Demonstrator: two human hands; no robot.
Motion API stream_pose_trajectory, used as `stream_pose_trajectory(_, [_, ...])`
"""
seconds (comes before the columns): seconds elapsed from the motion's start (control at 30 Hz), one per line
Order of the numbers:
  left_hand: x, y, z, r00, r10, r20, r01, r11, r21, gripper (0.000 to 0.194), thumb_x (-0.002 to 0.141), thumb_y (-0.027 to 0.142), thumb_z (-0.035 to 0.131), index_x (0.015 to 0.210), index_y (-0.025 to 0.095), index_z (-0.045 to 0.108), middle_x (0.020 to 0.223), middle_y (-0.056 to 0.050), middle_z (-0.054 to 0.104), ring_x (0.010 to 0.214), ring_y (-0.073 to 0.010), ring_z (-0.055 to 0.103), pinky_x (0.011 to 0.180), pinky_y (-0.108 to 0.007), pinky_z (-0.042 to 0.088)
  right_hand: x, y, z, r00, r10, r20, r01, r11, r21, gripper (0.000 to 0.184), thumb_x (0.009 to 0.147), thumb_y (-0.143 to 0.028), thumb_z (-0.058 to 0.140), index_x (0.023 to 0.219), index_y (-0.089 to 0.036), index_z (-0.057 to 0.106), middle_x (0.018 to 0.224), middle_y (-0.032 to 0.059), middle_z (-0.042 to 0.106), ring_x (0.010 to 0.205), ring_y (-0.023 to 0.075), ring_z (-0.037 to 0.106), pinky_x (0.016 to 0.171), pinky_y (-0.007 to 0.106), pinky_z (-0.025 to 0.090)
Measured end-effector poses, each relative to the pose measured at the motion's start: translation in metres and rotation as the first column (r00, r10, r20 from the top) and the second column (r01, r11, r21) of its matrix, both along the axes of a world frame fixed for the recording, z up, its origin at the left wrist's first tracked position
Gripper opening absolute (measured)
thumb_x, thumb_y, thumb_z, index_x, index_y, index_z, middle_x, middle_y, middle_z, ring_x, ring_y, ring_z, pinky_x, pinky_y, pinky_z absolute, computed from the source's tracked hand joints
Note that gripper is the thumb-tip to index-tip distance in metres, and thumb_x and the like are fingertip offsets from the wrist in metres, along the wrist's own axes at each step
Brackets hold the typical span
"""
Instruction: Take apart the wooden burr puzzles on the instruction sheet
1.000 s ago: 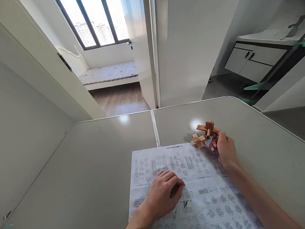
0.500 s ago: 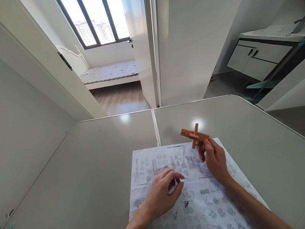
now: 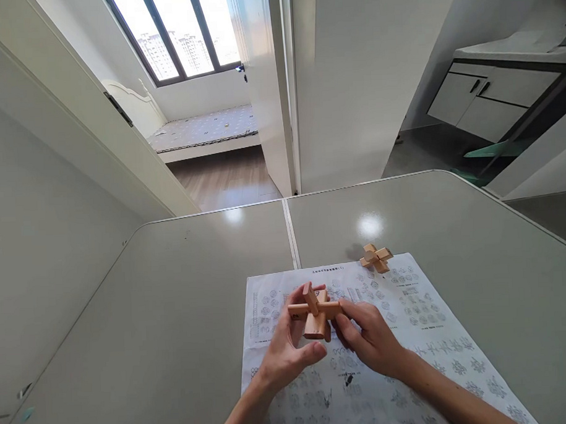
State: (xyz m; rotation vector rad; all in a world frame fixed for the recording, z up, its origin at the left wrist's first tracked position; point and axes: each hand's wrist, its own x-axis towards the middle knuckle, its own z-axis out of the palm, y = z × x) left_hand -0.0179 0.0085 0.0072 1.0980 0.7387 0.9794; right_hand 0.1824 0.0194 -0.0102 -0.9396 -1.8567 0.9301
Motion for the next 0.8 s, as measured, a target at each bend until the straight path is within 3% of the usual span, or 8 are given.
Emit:
stream_pose_trajectory(0.1, [-0.002,0.001,-0.002,0.999,-0.019,0.036,0.019,1.000,-0.014,0.092,0.075,0.065,0.085,0.151,0.027,0.050,0.162,-0.017,0.046,0.150,-0.0435,0.043,0.120,-0.056,0.042,0.001,-0.001,-0.001,0.998,0.036,-0.047,-0.039,0.998,-0.044,0.029,0.106,-0.024,0.039,0.077,-0.026,0.043,0.057,-0.0058,0.052,0.047,0.0134,0.045,0.052,0.026,0.035])
stream_pose_trajectory(0.2, [-0.003,0.003,-0.005,0.999,0.033,0.001,-0.033,0.999,-0.042,0.096,0.069,0.066,0.089,0.148,0.024,0.053,0.159,-0.018,0.049,0.151,-0.0454,0.041,0.121,-0.059,0.039,0.002,0.000,-0.002,0.997,0.056,-0.058,-0.060,0.996,-0.061,0.031,0.107,-0.025,0.039,0.076,-0.025,0.042,0.058,-0.0057,0.051,0.048,0.0134,0.044,0.053,0.026,0.035])
stream_pose_trajectory(0.47, [-0.004,0.003,-0.016,0.998,0.049,-0.034,-0.051,0.997,-0.049,0.099,0.065,0.061,0.094,0.147,0.024,0.052,0.147,-0.019,0.060,0.140,-0.0449,0.054,0.116,-0.059,0.044,0.002,0.003,0.002,0.994,0.102,-0.029,-0.105,0.986,-0.129,0.034,0.109,-0.035,0.043,0.077,-0.025,0.043,0.060,-0.0050,0.051,0.050,0.0137,0.043,0.054,0.026,0.035])
stream_pose_trajectory(0.8, [-0.003,0.004,-0.014,0.995,0.097,-0.018,-0.098,0.994,-0.052,0.093,0.065,0.060,0.094,0.143,0.027,0.056,0.148,-0.016,0.060,0.142,-0.0431,0.053,0.118,-0.059,0.043,0.003,0.003,0.003,0.996,0.078,-0.048,-0.083,0.989,-0.120,0.033,0.111,-0.037,0.042,0.082,-0.023,0.051,0.060,-0.0052,0.052,0.049,0.0130,0.046,0.053,0.027,0.036])
